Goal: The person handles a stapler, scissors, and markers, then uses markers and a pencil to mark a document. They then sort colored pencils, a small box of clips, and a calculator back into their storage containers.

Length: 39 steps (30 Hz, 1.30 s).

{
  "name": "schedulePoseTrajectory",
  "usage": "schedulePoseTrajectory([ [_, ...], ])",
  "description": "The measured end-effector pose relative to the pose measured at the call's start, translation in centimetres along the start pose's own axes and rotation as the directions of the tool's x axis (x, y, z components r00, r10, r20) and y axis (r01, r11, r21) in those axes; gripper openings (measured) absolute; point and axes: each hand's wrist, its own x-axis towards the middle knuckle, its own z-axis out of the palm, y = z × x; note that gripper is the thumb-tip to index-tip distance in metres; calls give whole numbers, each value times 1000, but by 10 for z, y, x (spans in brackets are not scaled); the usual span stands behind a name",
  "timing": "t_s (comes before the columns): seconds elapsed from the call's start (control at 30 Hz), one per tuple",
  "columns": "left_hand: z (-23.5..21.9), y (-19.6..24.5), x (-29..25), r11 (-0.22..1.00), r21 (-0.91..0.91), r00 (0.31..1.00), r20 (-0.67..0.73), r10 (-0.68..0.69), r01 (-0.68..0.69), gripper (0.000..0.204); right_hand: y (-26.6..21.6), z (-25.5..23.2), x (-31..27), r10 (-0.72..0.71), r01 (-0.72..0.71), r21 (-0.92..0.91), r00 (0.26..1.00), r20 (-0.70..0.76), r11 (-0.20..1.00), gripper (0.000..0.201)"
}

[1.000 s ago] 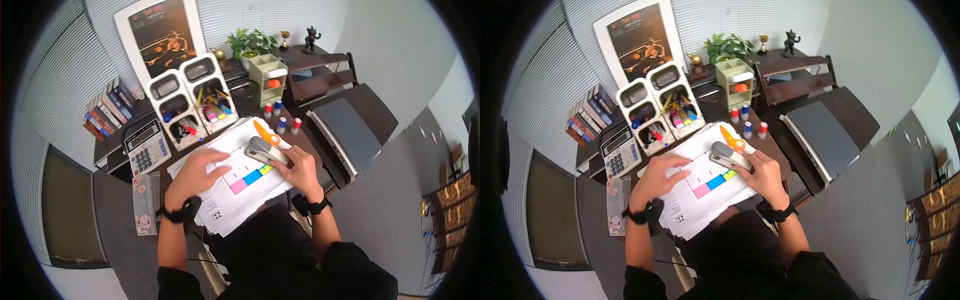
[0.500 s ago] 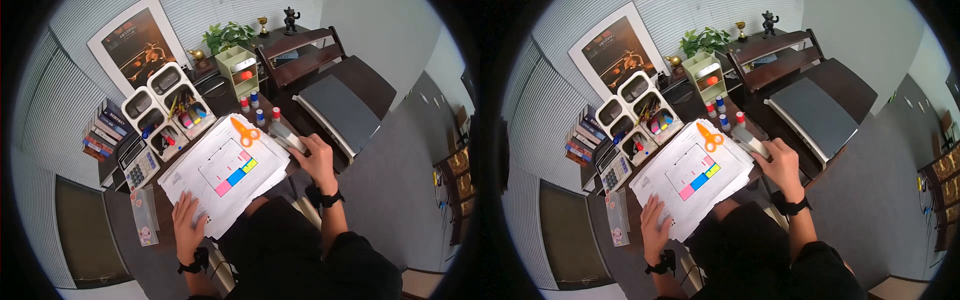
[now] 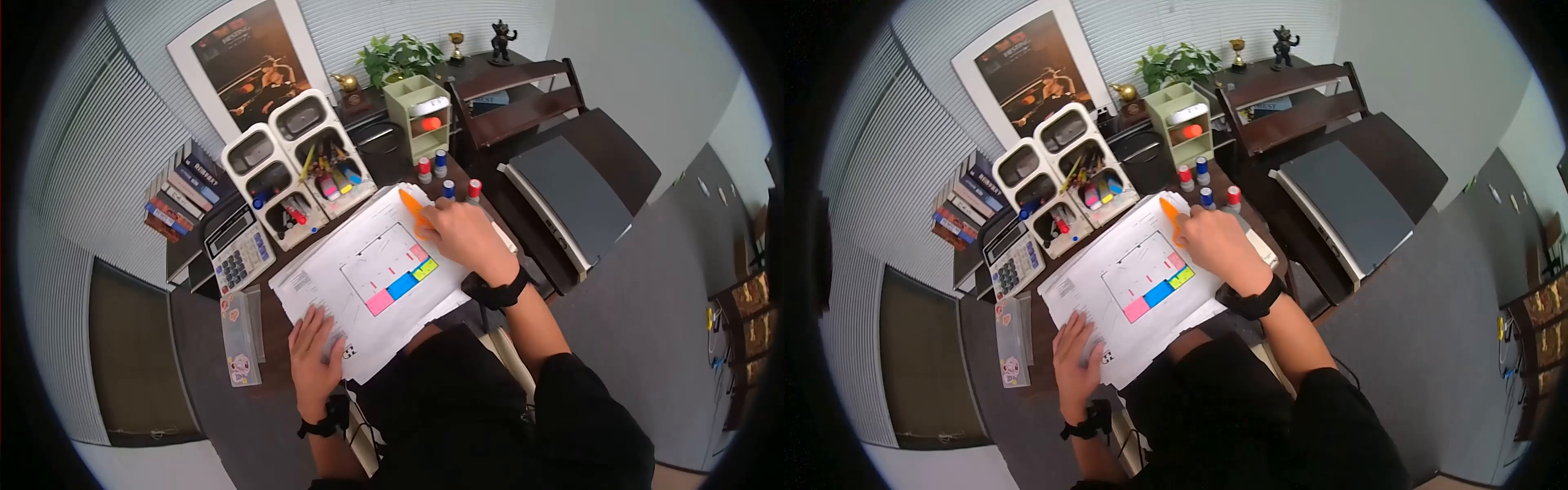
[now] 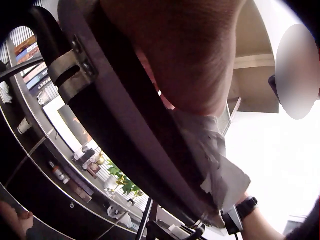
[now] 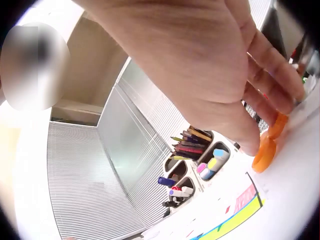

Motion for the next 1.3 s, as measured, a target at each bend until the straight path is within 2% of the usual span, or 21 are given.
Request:
schedulePoseTrajectory([
  [0.03,0,1,-1,1000,-8,1000,2,-1,1,36,-2,4,4,-18,18,1,1000,8,1000,16],
  [0.1,-1,1,-1,1000,4,1000,-3,-11,11,35,-4,10,5,48,-39,-49,980,191,998,18],
  [0.13,0,1,-1,1000,16,1000,0,5,-5,35,-6,13,5,64,-63,-7,977,203,998,21],
  [0.27,-2,0,-1,1000,1,1000,-8,-6,6,34,-7,1,2,6,-22,130,992,123,991,23],
  [0.33,-3,1,-2,1000,-13,1000,-20,11,-11,34,-10,-18,3,39,-59,283,996,76,957,17],
  [0.37,-3,0,-2,1000,-20,999,-32,-7,7,34,-14,-32,9,84,-101,274,994,73,956,21],
  [0.43,-4,-1,-2,1000,0,1000,-15,14,-14,34,-14,-56,30,8,-2,183,1000,-31,983,22],
  [0.57,-5,-2,-3,1000,-23,1000,-27,-1,0,35,-3,-74,105,-77,75,-74,996,-35,994,21],
  [0.67,-4,-3,-5,999,-33,999,-42,3,-5,36,11,-59,167,-144,155,-187,987,70,970,20],
  [0.7,-5,-4,-5,999,-39,999,-42,3,-4,36,15,-51,183,-144,178,-236,977,154,955,19],
  [0.73,-5,-3,-5,999,-46,999,-43,0,-2,36,11,-48,192,-141,207,-283,961,238,937,18],
  [0.9,-8,-1,-4,998,-60,999,-46,-12,9,35,8,-30,211,-72,191,-269,915,397,944,16],
  [0.97,-8,-3,-5,998,-61,999,-31,-5,3,35,3,-31,197,-153,166,-75,977,148,983,19],
  [1.07,-7,-4,-6,997,-77,1000,-15,-10,9,38,-21,-63,149,-225,223,-26,963,-151,974,21],
  [1.1,-11,-3,-5,995,-100,1000,0,-4,4,41,-31,-75,128,-144,146,3,979,-146,989,22],
  [1.13,-15,-1,-4,992,-122,1000,16,6,-4,44,-37,-82,102,-150,162,38,964,-219,986,23],
  [1.17,-21,1,-2,992,-122,1000,27,12,-9,44,-44,-85,73,-59,112,189,963,-265,976,22],
  [1.2,-28,4,0,988,-154,997,71,37,-26,49,-49,-85,42,-11,68,202,962,-272,977,20],
  [1.23,-32,4,1,982,-182,992,114,60,-39,53,-51,-73,13,26,93,323,938,-345,942,17],
  [1.27,-30,3,3,984,-173,991,120,57,-36,53,-49,-57,-19,62,71,328,924,-378,942,16],
  [1.3,-28,2,4,986,-166,984,168,62,-33,55,-56,-44,-43,124,12,365,930,-347,931,17],
])
